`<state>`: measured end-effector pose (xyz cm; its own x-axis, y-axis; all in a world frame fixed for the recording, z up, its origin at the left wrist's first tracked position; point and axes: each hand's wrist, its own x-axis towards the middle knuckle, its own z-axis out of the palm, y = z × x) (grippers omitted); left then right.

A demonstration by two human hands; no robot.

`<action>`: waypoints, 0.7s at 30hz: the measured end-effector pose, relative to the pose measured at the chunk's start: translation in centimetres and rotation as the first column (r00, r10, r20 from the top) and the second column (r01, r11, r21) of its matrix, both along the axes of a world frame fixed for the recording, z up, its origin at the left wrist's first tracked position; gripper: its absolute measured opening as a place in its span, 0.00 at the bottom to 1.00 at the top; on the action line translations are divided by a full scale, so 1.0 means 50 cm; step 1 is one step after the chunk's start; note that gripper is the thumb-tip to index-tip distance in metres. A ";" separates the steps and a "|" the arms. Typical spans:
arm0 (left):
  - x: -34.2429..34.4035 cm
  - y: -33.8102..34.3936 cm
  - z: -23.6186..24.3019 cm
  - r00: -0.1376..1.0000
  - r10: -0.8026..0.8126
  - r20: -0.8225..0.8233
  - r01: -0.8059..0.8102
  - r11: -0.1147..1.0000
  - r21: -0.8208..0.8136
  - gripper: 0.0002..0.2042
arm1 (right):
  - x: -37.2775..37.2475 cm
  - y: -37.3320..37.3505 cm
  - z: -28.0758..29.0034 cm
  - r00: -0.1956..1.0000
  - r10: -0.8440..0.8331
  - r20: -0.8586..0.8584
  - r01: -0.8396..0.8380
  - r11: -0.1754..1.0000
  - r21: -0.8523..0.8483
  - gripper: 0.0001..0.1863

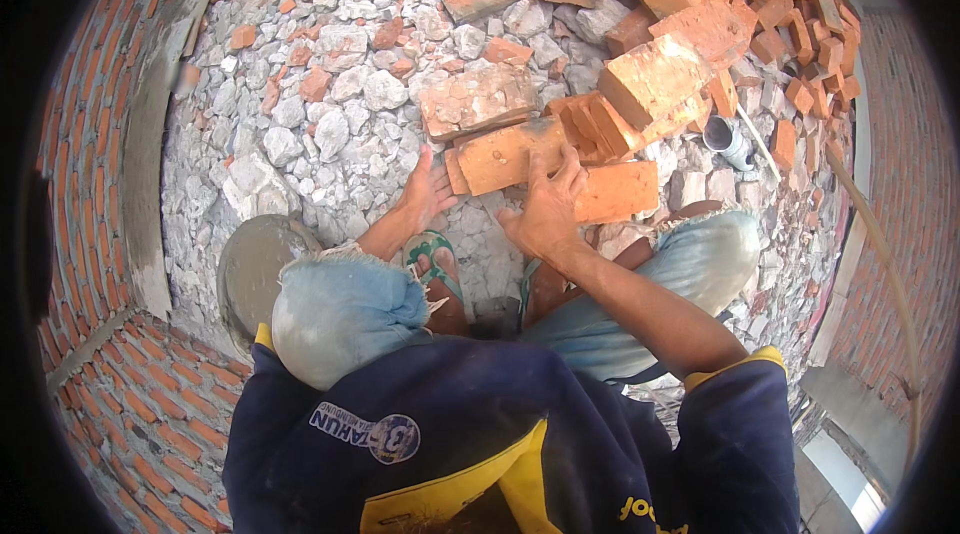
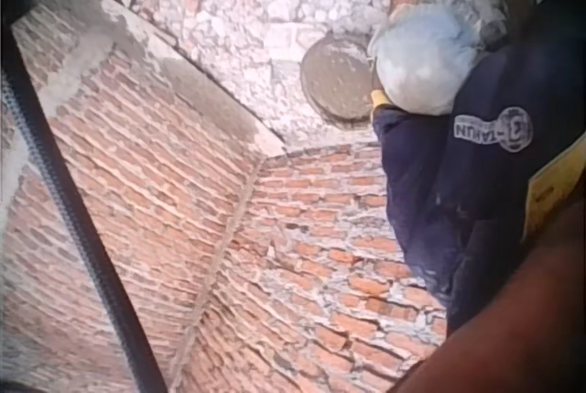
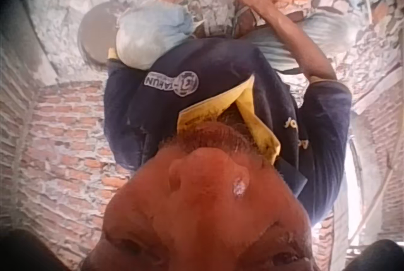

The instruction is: The person sits on the floor and sorts red bricks from a pile of rubble, stacking them into neat rows. The person repeatedly picks up bricks and places them in an organized pile.

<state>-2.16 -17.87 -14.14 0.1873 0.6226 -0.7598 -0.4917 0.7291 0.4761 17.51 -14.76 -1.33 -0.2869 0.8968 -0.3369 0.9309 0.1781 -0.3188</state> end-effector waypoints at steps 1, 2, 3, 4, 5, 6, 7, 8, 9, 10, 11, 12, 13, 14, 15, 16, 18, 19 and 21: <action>-0.001 -0.001 0.000 1.000 0.014 0.016 -0.014 1.000 -0.021 0.52 | -0.001 0.009 -0.004 0.994 -0.055 -0.094 0.059 0.998 0.034 0.48; -0.001 -0.002 0.001 1.000 0.020 0.022 -0.020 0.999 -0.025 0.52 | 0.000 0.016 -0.007 0.982 -0.107 -0.158 0.114 0.993 0.037 0.48; -0.002 -0.002 0.002 0.999 0.022 0.031 -0.021 0.999 -0.025 0.52 | 0.002 0.022 -0.007 0.958 -0.197 -0.207 0.206 0.978 0.022 0.48; -0.004 -0.001 0.004 0.999 0.024 0.026 -0.023 0.999 -0.035 0.52 | 0.003 0.034 -0.011 0.961 -0.194 -0.196 0.188 0.981 -0.049 0.48; -0.002 -0.001 0.006 0.998 0.041 0.050 -0.040 0.999 -0.022 0.52 | 0.008 0.045 -0.012 0.958 -0.230 -0.168 0.211 0.969 -0.127 0.48; -0.001 -0.002 0.009 0.996 0.056 0.062 -0.055 0.998 -0.025 0.52 | 0.011 0.056 -0.015 0.957 -0.236 -0.168 0.205 0.961 -0.183 0.48; 0.001 -0.006 0.011 0.994 0.074 0.077 -0.072 0.997 -0.033 0.52 | 0.015 0.064 -0.018 0.977 -0.197 -0.076 0.183 0.970 -0.161 0.51; 0.003 -0.009 0.013 0.993 0.082 0.080 -0.080 0.996 -0.036 0.51 | 0.018 0.068 -0.021 0.941 -0.300 -0.155 0.243 0.921 -0.306 0.49; 0.005 -0.010 0.013 0.992 0.093 0.089 -0.089 0.995 -0.041 0.50 | 0.019 0.068 -0.026 0.895 -0.372 -0.246 0.238 0.864 -0.443 0.47; 0.006 -0.012 0.013 0.989 0.104 0.104 -0.101 0.994 -0.041 0.50 | 0.020 0.065 -0.030 0.801 -0.466 -0.376 0.227 0.817 -0.530 0.46; 0.008 -0.011 0.011 0.984 0.114 0.134 -0.114 0.993 -0.005 0.48 | 0.018 0.055 -0.036 0.832 -0.428 -0.352 0.203 0.826 -0.526 0.44; 0.011 -0.011 0.008 0.978 0.126 0.166 -0.133 0.991 0.031 0.47 | 0.015 0.042 -0.040 0.831 -0.404 -0.383 0.192 0.854 -0.484 0.42; 0.011 -0.012 0.007 0.970 0.146 0.193 -0.161 0.984 0.069 0.46 | 0.011 0.028 -0.043 0.828 -0.377 -0.415 0.179 0.879 -0.443 0.40; 0.012 -0.013 0.006 0.976 0.149 0.161 -0.159 0.986 0.050 0.45 | 0.005 0.016 -0.048 0.766 -0.518 -0.381 0.262 0.792 -0.552 0.38; 0.015 -0.011 0.005 0.979 0.156 0.131 -0.162 0.986 0.038 0.44 | 0.004 0.008 -0.048 0.695 -0.653 -0.301 0.350 0.674 -0.651 0.37; 0.018 -0.010 0.006 0.983 0.153 0.100 -0.155 0.988 0.012 0.43 | -0.002 0.003 -0.052 0.610 -0.778 -0.148 0.468 0.505 -0.725 0.36; 0.021 -0.007 0.013 0.986 0.133 0.097 -0.136 0.990 0.022 0.43 | -0.005 0.003 -0.054 0.403 -0.881 -0.247 0.331 0.392 -0.858 0.33; 0.022 -0.006 0.019 0.989 0.118 0.089 -0.119 0.993 0.012 0.44 | -0.003 0.007 -0.055 0.312 -0.927 -0.210 0.301 0.306 -0.903 0.32; 0.024 -0.010 0.033 0.990 0.105 0.094 -0.103 0.994 -0.033 0.44 | -0.003 0.019 -0.063 0.168 -0.960 -0.224 0.256 0.262 -0.930 0.29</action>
